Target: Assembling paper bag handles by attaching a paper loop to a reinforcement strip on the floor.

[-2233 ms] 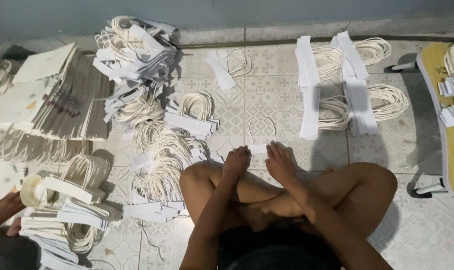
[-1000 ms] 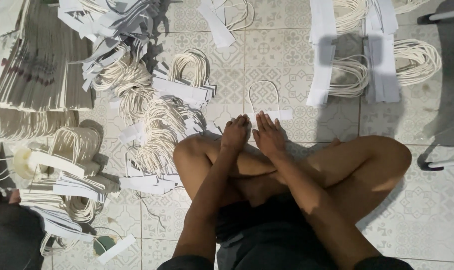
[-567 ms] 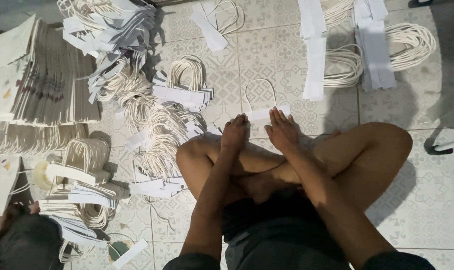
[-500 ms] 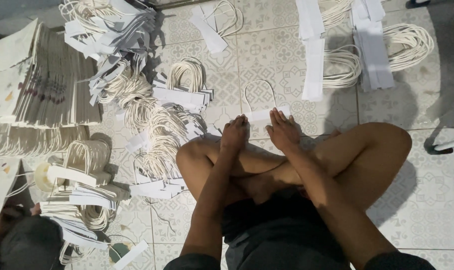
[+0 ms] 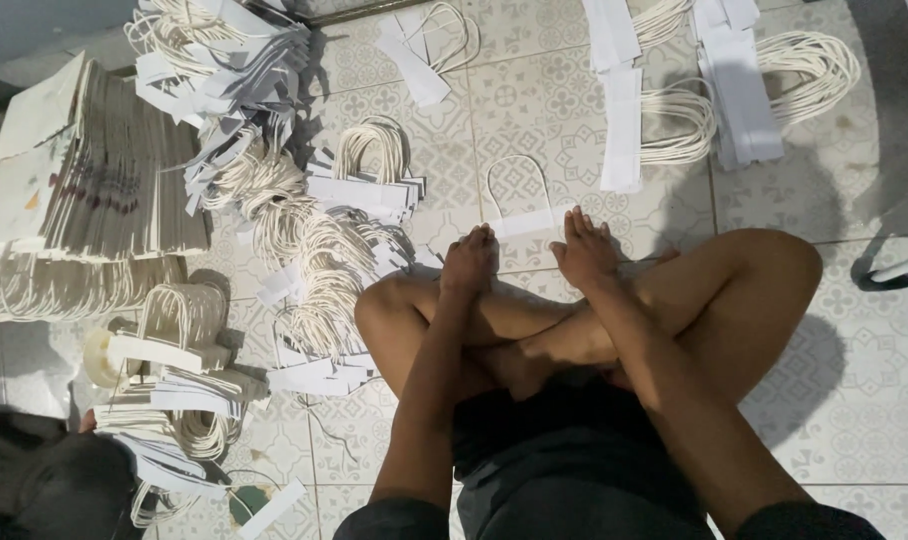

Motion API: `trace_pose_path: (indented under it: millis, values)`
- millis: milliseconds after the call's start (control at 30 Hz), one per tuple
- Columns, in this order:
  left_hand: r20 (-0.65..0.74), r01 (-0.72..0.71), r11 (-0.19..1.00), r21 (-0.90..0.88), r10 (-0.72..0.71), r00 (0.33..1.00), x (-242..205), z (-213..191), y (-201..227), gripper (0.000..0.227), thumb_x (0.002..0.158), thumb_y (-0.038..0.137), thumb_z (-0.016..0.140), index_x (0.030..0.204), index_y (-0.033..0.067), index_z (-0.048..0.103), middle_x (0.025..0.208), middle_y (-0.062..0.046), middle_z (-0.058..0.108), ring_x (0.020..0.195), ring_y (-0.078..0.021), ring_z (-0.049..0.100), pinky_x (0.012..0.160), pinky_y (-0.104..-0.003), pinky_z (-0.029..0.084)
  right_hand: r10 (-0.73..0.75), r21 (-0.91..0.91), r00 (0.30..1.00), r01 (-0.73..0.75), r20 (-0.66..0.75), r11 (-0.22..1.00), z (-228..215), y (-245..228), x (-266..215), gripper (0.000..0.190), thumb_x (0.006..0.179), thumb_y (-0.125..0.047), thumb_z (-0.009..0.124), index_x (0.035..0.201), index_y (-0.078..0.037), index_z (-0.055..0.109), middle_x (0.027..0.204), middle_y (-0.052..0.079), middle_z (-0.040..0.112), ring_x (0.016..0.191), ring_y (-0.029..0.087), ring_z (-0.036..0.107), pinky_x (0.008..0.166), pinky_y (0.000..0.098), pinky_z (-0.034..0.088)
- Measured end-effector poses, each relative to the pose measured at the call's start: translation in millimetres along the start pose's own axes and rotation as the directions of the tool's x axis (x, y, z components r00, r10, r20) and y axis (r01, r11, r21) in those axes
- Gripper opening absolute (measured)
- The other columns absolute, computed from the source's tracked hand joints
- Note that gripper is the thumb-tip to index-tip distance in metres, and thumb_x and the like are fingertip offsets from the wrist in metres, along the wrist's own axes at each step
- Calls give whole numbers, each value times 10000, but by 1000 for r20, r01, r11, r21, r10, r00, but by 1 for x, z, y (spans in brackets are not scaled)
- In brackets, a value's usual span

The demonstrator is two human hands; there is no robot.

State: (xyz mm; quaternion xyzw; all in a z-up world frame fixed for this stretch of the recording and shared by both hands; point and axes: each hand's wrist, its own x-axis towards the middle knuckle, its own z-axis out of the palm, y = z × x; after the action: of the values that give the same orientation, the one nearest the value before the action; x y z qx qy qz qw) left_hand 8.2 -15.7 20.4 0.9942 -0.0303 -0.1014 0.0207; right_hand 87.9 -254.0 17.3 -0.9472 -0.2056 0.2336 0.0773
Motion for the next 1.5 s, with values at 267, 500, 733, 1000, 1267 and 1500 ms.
trace_pose_path:
  millis: [267,500,733,1000,1267,1500]
  values:
    - [48,-22,1000,-4,22,999,-2,7,-4,477,1011,168,567,1483,111,537,1547,-90,484,1458,-263,473,1023,-465,548,0,3,1000,0,-18,1000,-5,-6,-9,767,1089,-545,312,1657,-41,202,1729,173,163,1575,325,244,1295,551,128]
    - [114,18,1000,-12,-16,993,-2,-1,0,543,989,144,583,1523,113,492,1585,-77,444,1474,-255,455,1073,-471,519,-4,60,999,6,-33,998,-3,-5,-8,770,1084,-530,329,1659,-38,191,1730,179,148,1577,332,231,1292,556,104]
    - [77,4,1000,-16,-3,997,1,7,-2,538,984,115,594,1512,81,497,1569,-103,460,1444,-283,490,1050,-480,536,-9,37,999,10,-43,999,5,-2,-4,770,1083,-536,324,1663,-50,177,1733,173,133,1580,323,218,1293,558,116]
    - [201,18,1000,9,-20,979,-7,-29,9,619,960,127,641,1549,87,457,1628,-90,392,1490,-288,428,1114,-478,491,-4,53,998,8,-61,999,8,-1,-5,761,1085,-509,337,1663,-39,180,1732,175,138,1580,329,222,1290,563,118]
    - [192,23,999,-33,-16,981,0,-12,3,621,937,120,660,1528,64,476,1613,-125,416,1479,-317,443,1098,-513,502,-5,73,997,11,-80,997,9,-1,-5,767,1078,-509,353,1663,-44,183,1732,174,129,1575,329,233,1289,572,111]
    - [34,-2,997,-77,5,999,4,-2,0,460,978,140,620,1428,53,580,1521,-157,525,1393,-334,546,1006,-509,562,-18,61,999,20,-42,998,-8,-5,-13,786,1063,-540,352,1652,-38,214,1722,185,157,1560,353,266,1279,592,163]
